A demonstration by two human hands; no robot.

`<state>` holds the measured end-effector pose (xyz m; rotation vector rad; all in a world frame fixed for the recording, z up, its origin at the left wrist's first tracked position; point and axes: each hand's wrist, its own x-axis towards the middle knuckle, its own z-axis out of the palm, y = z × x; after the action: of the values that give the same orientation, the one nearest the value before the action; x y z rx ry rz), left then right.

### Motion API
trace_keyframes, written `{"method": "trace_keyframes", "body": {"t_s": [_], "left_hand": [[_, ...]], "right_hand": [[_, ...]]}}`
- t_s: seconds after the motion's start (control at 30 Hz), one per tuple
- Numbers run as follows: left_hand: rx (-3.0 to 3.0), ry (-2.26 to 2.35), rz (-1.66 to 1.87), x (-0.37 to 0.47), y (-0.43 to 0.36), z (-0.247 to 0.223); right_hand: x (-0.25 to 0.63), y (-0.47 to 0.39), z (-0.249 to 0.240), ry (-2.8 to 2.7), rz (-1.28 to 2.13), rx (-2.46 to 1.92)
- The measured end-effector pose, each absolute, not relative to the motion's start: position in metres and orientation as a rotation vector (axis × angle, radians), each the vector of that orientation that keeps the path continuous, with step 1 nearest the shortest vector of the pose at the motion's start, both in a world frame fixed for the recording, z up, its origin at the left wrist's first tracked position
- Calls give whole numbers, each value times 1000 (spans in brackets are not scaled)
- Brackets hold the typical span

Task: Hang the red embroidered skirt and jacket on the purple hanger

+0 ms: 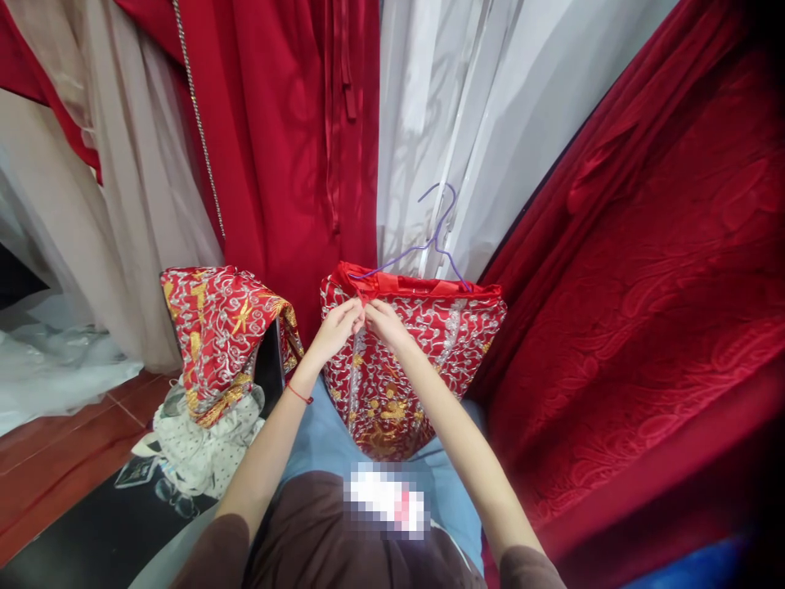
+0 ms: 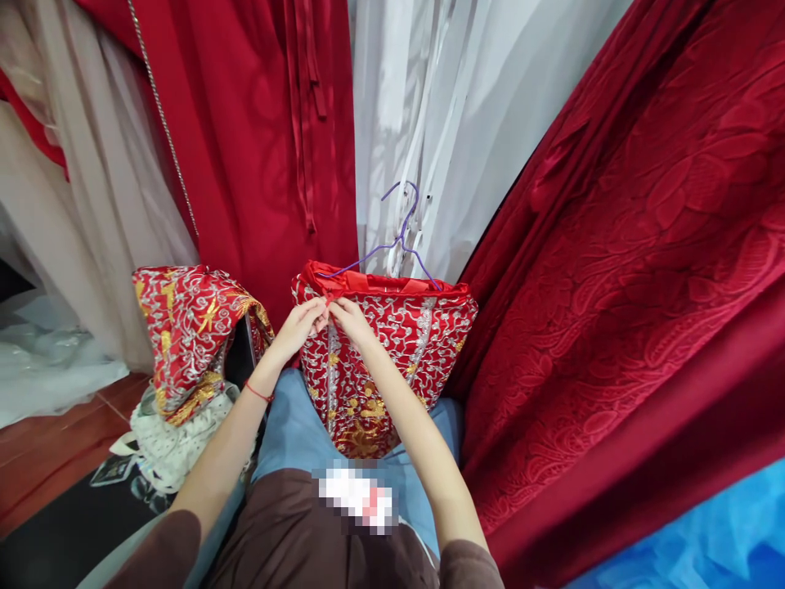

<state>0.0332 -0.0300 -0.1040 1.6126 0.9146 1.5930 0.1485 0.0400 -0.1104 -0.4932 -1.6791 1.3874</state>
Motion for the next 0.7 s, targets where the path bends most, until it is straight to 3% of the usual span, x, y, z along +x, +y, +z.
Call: {"method": "trace_keyframes", "body": {"t_s": [0.4, 0.6, 0.7], "left_hand": [[1706, 1360, 1918, 7, -4, -117], [1656, 1181, 2032, 21, -19, -116], [1849, 1275, 1866, 16, -27, -119]], "right_hand": [[200, 45, -96, -1835, 802, -641], [199, 49, -102, -1788, 1012, -708], [201, 51, -103, -1868, 788, -829]]}}
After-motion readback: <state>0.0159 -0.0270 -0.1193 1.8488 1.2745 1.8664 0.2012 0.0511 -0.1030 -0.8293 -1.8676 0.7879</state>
